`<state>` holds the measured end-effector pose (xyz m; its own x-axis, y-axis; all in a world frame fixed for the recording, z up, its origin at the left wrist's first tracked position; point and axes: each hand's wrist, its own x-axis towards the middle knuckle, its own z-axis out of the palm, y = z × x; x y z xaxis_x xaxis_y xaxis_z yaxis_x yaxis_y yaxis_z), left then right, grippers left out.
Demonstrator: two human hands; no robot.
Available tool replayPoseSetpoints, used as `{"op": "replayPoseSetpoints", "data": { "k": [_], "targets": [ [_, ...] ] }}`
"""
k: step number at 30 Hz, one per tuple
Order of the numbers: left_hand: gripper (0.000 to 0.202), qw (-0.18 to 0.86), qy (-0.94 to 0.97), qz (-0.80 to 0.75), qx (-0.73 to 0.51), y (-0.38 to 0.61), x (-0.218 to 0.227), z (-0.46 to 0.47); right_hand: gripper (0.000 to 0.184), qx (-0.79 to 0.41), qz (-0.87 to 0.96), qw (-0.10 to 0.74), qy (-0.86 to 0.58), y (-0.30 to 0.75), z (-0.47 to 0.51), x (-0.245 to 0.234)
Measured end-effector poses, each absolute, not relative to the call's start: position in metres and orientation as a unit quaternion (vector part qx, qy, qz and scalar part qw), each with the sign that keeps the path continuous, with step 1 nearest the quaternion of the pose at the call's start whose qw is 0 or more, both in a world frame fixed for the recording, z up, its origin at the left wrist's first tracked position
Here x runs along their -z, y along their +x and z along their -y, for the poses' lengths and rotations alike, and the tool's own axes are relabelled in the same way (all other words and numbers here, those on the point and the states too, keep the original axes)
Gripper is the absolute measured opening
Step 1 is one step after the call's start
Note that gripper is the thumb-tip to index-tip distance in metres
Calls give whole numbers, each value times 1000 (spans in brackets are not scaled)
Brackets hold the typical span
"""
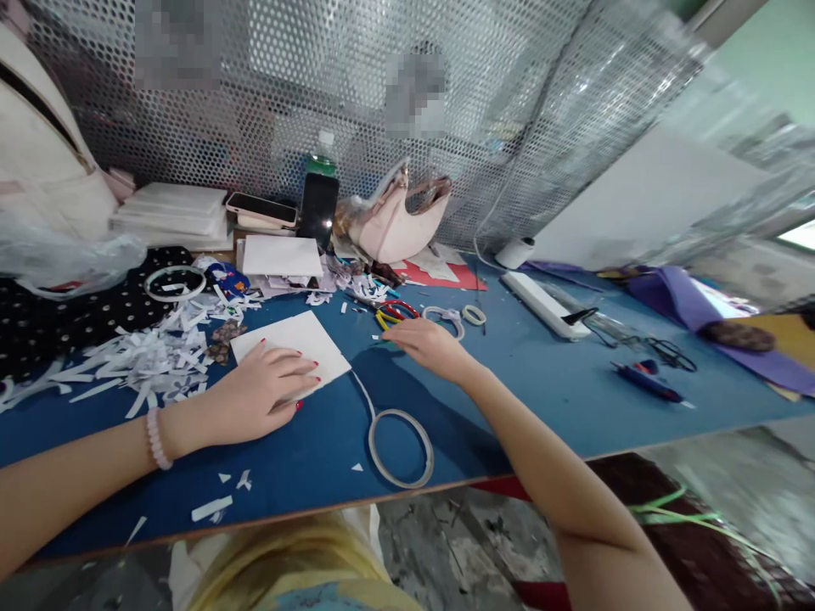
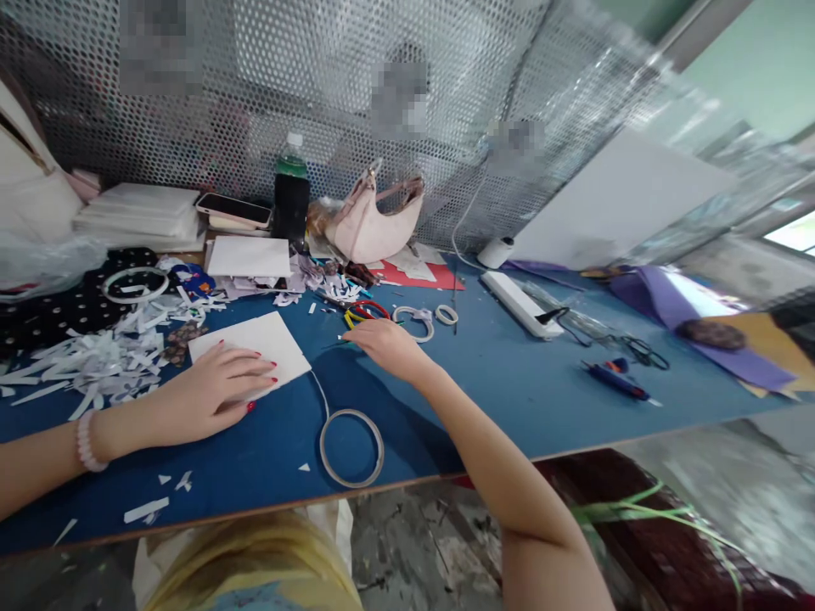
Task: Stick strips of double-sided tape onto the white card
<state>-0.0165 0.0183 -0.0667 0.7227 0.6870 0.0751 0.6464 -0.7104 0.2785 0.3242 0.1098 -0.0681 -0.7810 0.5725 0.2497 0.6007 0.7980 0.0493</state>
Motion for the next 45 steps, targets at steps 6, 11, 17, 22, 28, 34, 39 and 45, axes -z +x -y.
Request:
{"op": "replayPoseSetpoints", "data": {
  "k": [6,11,17,22,28,34,39,45],
  "targets": [
    [76,58,877,-472,-72,-19,63,-19,36,94,909,129,-384,320,-115,78],
    [86,29,856,-515,-41,-23,63,-23,32,101,901,135,-399,301,-97,73],
    [85,-18,862,-496,-106,-22,60,-23,27,26,934,98,-343,279,-65,61],
    [87,-30,851,-479,-213,-26,51,-23,20,-139,935,113,-305,271,-57,67],
    [104,76,790,-466,-391,-34,50,-30,14,-260,901,188,-293,274,-65,72],
    [124,-5,787,-427,-445,-41,59,-41,25,-416,806,295,-301,281,-75,79],
    [108,-178,811,-377,-412,-41,64,-42,42,-537,722,345,-266,278,-76,90],
    [51,-171,845,-387,-328,-38,61,-35,42,-630,646,358,-239,276,-70,88]
  ]
}}
